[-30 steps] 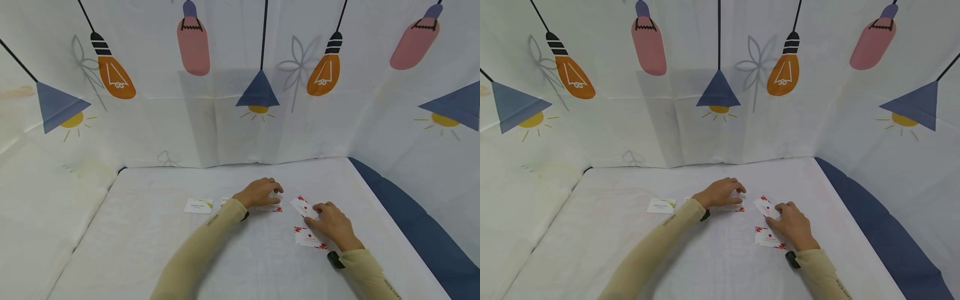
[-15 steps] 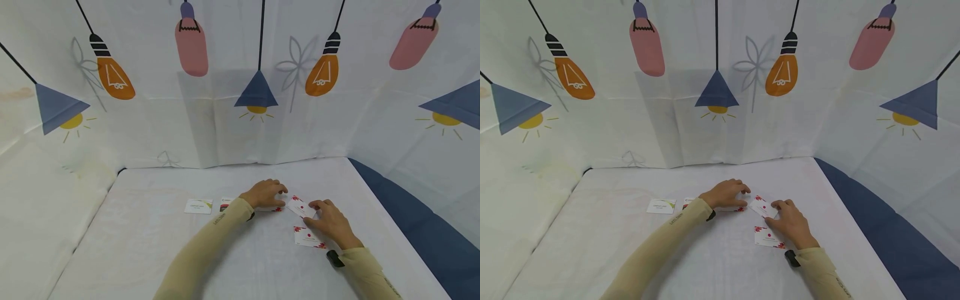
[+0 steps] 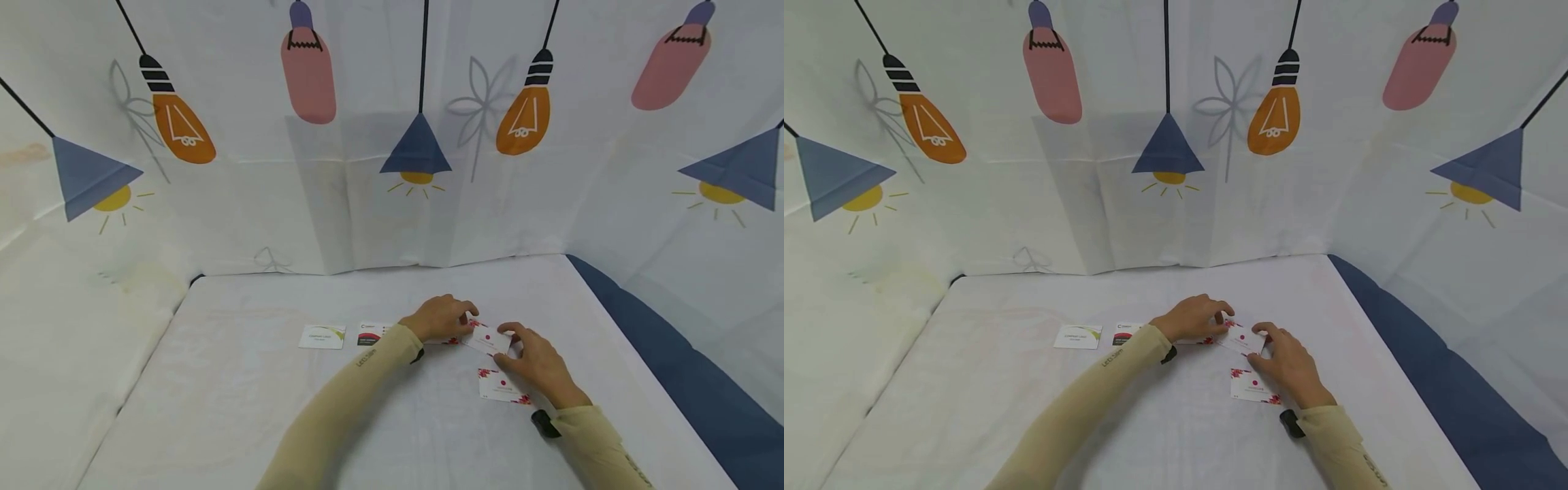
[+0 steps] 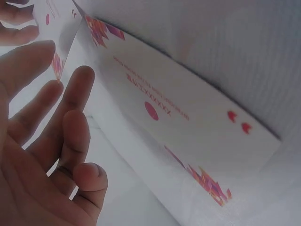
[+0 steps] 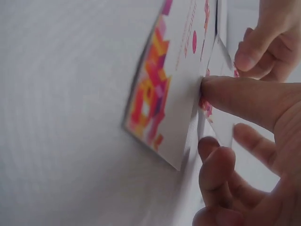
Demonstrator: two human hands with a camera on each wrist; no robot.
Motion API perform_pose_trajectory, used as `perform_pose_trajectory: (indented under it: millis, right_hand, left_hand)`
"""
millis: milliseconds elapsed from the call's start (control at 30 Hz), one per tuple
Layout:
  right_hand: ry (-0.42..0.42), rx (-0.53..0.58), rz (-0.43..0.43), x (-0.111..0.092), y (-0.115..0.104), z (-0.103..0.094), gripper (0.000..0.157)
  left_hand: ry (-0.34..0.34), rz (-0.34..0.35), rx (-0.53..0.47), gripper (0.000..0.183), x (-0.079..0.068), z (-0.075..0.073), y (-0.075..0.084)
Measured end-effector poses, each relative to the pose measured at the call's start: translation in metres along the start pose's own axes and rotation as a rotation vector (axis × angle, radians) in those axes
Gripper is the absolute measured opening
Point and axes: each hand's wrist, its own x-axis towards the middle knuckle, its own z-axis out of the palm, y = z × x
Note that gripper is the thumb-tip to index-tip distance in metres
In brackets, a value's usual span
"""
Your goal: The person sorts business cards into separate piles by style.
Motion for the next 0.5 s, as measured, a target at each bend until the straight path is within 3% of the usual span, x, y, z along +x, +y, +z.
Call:
perform_pose_trajectory:
  millis: [500]
  right_hand:
    - [0.013,0.047,-0.045,-0.0036,0.0004,-0.0002,0.053]
  left_hand:
    - [0.051,0.01,0.005,0.022,-0.0028,0.0028,0.0028]
